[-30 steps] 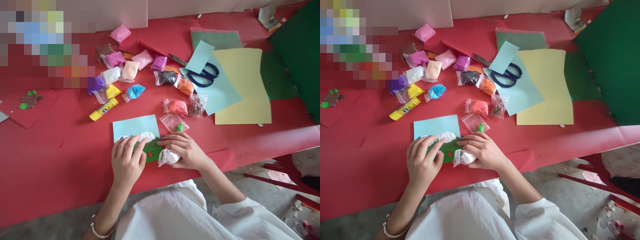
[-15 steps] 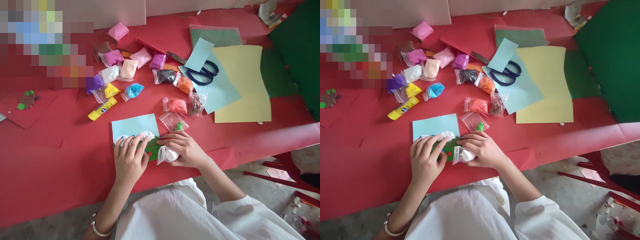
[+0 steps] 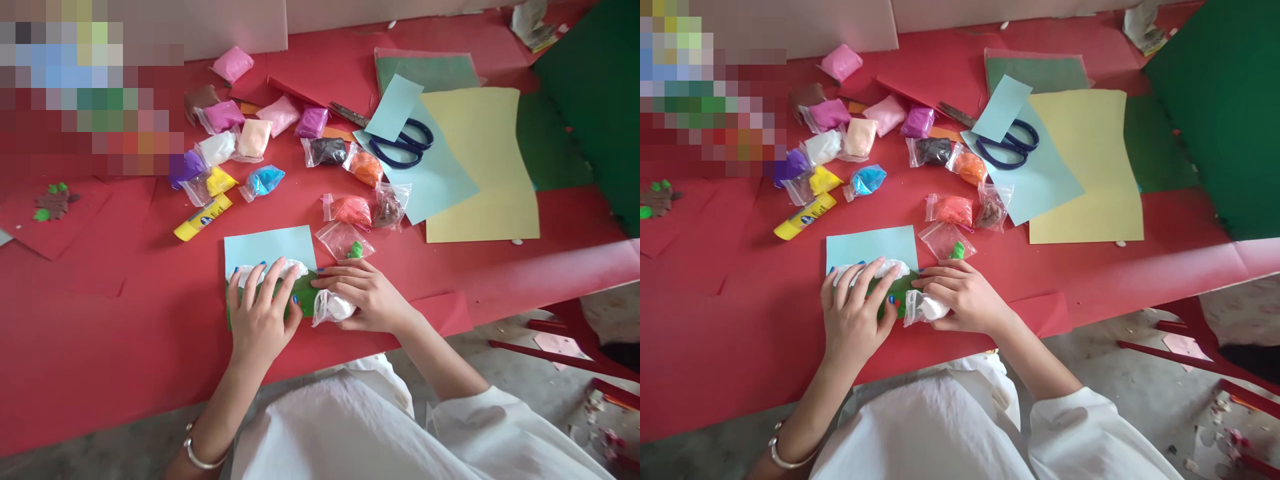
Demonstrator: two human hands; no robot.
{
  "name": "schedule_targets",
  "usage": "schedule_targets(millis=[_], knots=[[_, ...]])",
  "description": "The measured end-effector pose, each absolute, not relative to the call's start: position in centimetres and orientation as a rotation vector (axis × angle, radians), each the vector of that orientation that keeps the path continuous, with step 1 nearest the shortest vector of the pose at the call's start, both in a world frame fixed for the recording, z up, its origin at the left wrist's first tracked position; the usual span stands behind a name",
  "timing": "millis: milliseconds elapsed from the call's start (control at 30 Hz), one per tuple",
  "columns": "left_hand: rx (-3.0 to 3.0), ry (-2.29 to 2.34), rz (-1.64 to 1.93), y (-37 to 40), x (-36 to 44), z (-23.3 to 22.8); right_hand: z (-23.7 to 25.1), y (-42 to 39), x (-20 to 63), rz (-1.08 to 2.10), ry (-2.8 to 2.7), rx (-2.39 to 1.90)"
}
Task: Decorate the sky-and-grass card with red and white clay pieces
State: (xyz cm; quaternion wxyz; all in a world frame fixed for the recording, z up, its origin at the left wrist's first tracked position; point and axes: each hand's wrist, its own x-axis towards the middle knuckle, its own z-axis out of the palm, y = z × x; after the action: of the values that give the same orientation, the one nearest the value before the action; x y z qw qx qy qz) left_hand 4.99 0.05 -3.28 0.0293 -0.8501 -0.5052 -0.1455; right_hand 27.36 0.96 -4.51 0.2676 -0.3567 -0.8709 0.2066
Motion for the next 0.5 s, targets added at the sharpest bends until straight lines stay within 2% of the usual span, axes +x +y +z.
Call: schedule_targets(millis=[267,500], knots=[[-2.604,-1.564,-0.617,-0.07,4.67,-3.7,-4.44,1.04,27.33,0.569,-2.335,-0.965],[-2.624,-1.541,-0.525,0.04,4.69,-3.56,-4.39,1.02,27.29,0.564,-2.336,-0.971]])
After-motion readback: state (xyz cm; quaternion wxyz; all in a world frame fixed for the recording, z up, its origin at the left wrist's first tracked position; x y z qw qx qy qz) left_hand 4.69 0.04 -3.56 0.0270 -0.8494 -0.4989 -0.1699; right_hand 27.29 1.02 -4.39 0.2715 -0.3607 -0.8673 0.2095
